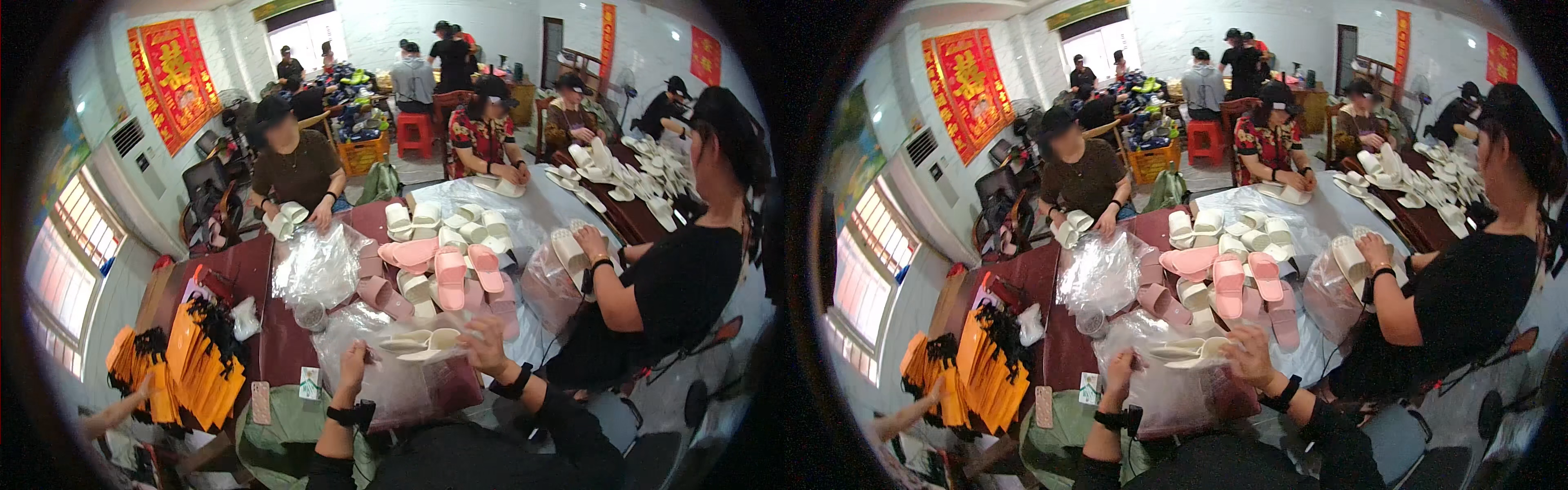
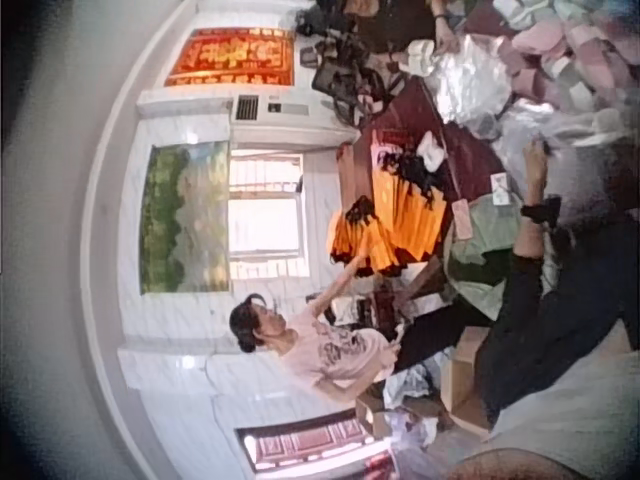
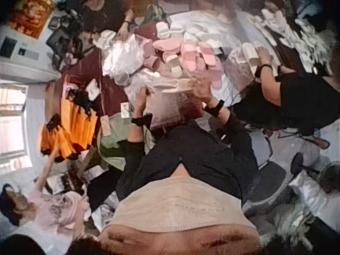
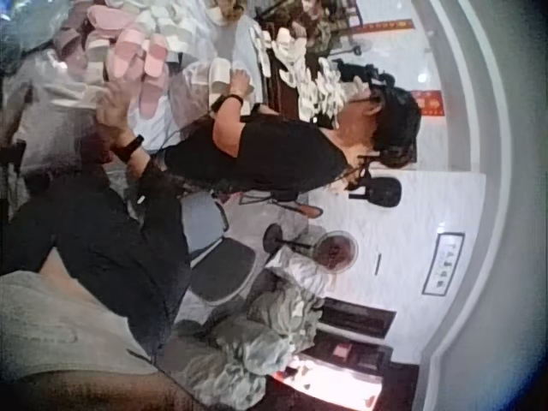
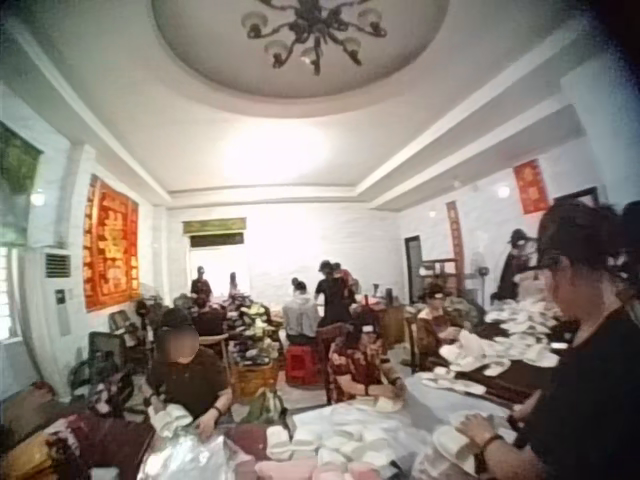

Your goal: Packing slippers and slides into individual and larger plastic bags for shipping.

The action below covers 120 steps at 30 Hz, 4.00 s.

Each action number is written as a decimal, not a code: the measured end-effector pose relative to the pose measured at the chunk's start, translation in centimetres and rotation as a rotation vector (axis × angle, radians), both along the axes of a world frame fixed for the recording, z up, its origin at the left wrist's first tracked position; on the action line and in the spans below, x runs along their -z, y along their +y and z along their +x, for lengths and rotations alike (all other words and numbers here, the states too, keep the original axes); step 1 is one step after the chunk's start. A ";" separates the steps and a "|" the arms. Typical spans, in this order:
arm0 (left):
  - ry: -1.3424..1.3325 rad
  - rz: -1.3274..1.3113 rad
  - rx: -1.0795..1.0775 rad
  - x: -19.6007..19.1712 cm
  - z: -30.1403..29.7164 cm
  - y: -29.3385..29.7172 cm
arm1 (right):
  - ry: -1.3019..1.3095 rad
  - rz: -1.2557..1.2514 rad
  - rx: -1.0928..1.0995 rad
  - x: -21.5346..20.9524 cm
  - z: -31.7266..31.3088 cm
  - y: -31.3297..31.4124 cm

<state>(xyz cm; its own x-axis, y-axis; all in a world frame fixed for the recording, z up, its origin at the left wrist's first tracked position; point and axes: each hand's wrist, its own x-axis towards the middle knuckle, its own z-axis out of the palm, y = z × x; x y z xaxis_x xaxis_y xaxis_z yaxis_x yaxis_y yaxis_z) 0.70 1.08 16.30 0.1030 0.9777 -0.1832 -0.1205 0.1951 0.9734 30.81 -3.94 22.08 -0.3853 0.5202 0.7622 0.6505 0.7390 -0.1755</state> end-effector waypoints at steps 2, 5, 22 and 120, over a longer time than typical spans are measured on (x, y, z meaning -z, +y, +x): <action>-0.129 0.050 -0.133 -4.0 -0.1 -1.5 | 0.344 0.007 0.236 -1.8 -0.5 0.2; -0.033 0.168 -0.176 -8.4 -1.2 -4.8 | 0.507 -0.079 0.157 -3.3 -2.0 1.1; 0.569 0.254 -0.743 -13.2 -22.2 -18.4 | 0.382 -0.895 -0.667 2.5 -23.4 -2.0; 1.404 0.423 0.716 17.6 -6.8 -10.0 | 0.246 -0.970 0.219 18.7 -6.6 -1.7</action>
